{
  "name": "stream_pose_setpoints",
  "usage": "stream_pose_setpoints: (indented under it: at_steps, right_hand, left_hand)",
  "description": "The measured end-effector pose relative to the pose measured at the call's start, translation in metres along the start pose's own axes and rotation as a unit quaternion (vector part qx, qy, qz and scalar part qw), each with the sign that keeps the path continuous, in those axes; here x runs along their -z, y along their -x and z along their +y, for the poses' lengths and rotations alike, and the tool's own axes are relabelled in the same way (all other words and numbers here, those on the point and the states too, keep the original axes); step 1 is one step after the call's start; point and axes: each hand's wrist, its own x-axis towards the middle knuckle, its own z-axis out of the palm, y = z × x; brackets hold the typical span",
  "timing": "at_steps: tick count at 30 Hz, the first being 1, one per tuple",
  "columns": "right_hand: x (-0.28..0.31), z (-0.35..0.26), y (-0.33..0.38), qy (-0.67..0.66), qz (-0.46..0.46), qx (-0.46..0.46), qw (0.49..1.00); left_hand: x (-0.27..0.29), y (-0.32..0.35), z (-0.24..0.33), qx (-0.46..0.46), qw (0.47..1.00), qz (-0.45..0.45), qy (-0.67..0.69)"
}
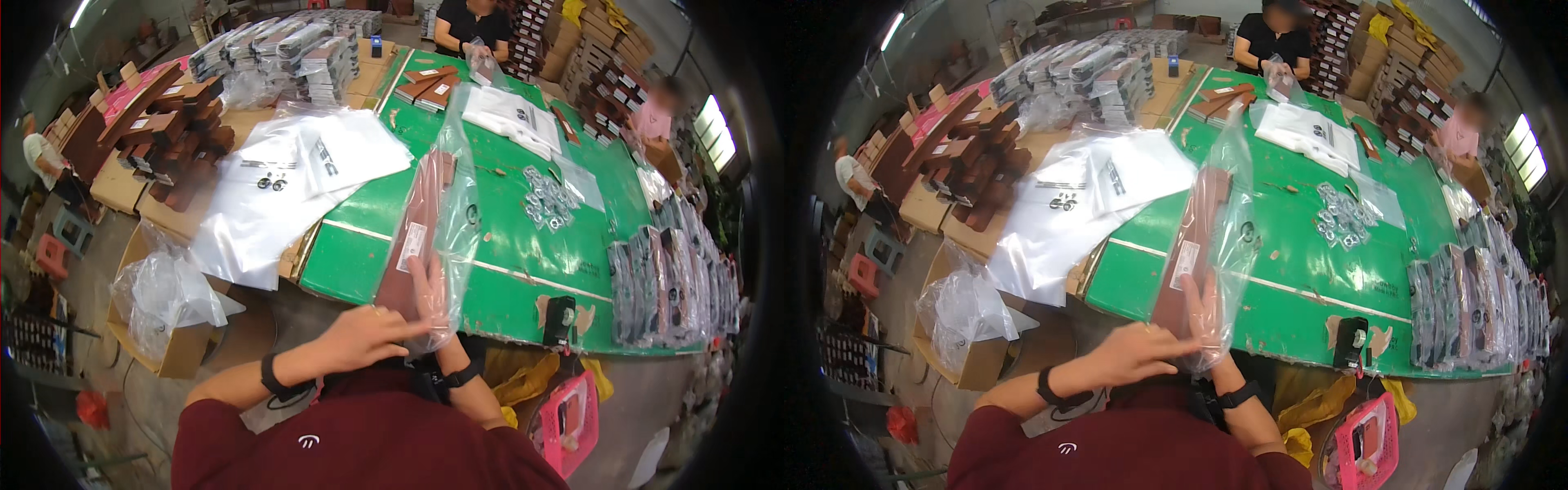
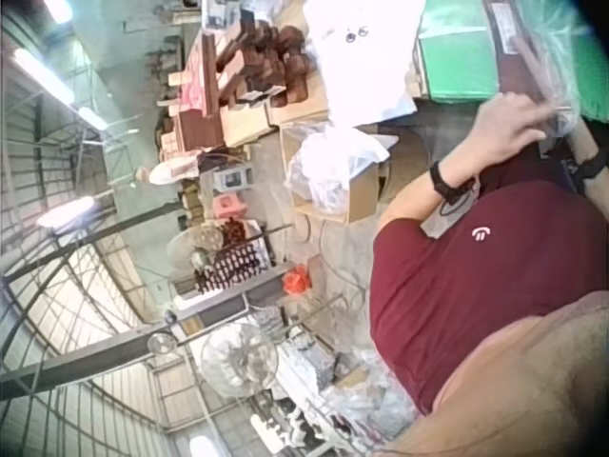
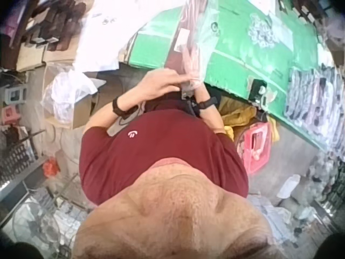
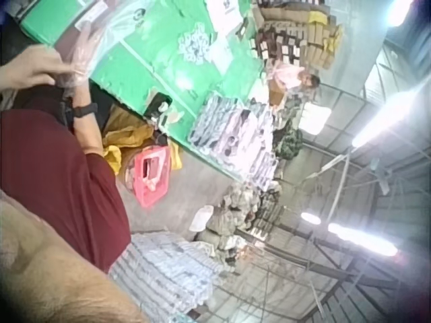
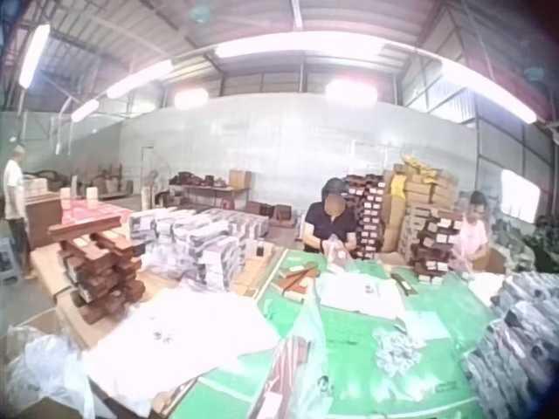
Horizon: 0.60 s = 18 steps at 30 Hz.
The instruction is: Packing wooden furniture components into plastic bags and sealing them with tape.
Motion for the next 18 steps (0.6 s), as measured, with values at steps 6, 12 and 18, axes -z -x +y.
stream_pose_setpoints:
  at_steps: [6,12,18]
  right_hand:
    - [-0.002,-0.037,0.005,-0.128,0.039,0.031,0.991]
    - [0.011,-0.055,0.013,-0.1,0.012,0.086,0.991]
    - [0.021,-0.065,0.009,-0.291,0.007,-0.013,0.957]
  left_hand:
    - [0.07,-0.076,-0.041,0.166,0.902,0.31,0.252]
    - [0.085,-0.114,-0.071,0.201,0.827,0.292,0.437]
    - [0.025,-0.074,-0.082,0.19,0.875,0.034,0.443]
